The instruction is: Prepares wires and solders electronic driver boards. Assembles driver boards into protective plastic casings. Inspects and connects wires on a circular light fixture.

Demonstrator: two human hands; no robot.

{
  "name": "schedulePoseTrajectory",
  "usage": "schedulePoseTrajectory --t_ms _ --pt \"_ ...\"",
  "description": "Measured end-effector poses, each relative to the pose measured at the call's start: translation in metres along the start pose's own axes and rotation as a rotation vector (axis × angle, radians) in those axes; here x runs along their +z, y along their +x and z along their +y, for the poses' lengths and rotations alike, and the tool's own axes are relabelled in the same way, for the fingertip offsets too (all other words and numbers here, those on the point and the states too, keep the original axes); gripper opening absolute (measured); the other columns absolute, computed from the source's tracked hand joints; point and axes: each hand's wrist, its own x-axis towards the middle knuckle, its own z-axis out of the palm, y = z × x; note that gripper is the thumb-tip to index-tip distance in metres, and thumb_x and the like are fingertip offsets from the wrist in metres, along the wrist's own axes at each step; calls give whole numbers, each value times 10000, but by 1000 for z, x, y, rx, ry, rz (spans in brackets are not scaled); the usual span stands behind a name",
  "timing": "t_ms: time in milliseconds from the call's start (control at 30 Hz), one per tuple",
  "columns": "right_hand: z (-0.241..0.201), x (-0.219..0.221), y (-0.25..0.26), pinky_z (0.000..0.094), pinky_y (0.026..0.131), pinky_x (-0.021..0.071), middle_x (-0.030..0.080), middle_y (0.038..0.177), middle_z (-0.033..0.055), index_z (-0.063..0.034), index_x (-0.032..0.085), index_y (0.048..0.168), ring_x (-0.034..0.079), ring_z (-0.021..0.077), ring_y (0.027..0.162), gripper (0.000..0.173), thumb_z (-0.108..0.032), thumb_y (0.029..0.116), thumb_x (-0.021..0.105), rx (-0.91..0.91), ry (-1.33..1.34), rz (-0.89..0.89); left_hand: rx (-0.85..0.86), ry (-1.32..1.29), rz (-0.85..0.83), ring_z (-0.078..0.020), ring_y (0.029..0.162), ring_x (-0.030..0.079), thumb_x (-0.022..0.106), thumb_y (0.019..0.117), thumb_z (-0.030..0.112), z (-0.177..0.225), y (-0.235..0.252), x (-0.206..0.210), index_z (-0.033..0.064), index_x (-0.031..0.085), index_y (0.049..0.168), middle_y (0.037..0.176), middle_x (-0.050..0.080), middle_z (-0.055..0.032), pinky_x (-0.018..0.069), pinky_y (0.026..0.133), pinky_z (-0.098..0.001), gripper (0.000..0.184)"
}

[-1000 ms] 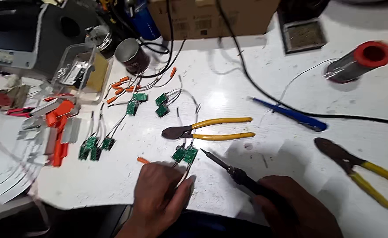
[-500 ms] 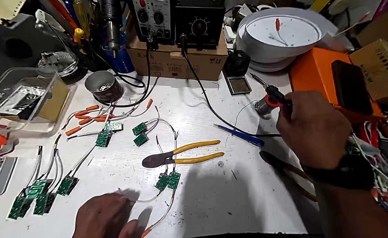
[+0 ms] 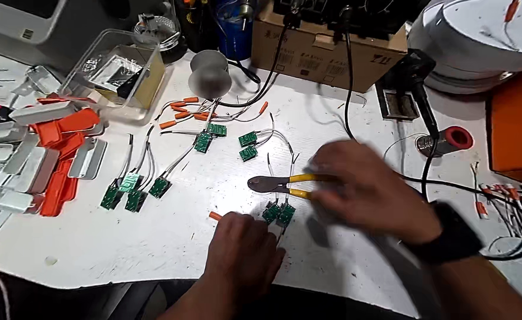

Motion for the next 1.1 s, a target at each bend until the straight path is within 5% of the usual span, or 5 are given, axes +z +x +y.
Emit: schedulePoseTrajectory --t_ms 300,667,867,1000,1100 --pt "-29 70 -30 431 876 530 688 1070 89 -140 724 1212 649 249 1008 287 -149 997 534 -147 79 120 -23 -100 24 -175 875 610 657 968 319 3 -2 -1 165 714 832 859 661 -3 452 886 -381 214" --pt "-18 73 -20 432 794 514 674 987 76 -171 771 1120 640 264 941 257 -115 991 556 -177 -8 148 51 -158 124 -181 937 611 634 972 254 -1 4 -25 138 693 839 869 667 -13 438 977 -400 186" --pt "-31 73 -27 470 1032 471 668 1316 46 -154 714 1282 582 236 1260 397 -203 936 525 -138 253 140 -46 -407 129 -125 1011 667 630 987 220 -6 20 -48 147 677 859 1007 744 14 495 971 -379 155" --pt "-32 79 -24 469 1065 445 721 1192 12 -159 758 1050 593 231 1260 275 -276 1059 509 -180 228 184 -66 -585 129 -115 966 685 646 987 192 -7 48 -63 127 685 864 954 746 6 529 924 -352 144" --pt "-30 77 -25 521 1091 429 708 1248 37 -125 720 1213 563 272 1318 350 -210 930 533 -153 343 188 -115 -773 142 -114 933 715 652 1008 195 -5 75 -76 103 667 890 947 745 -17 598 841 -296 150"
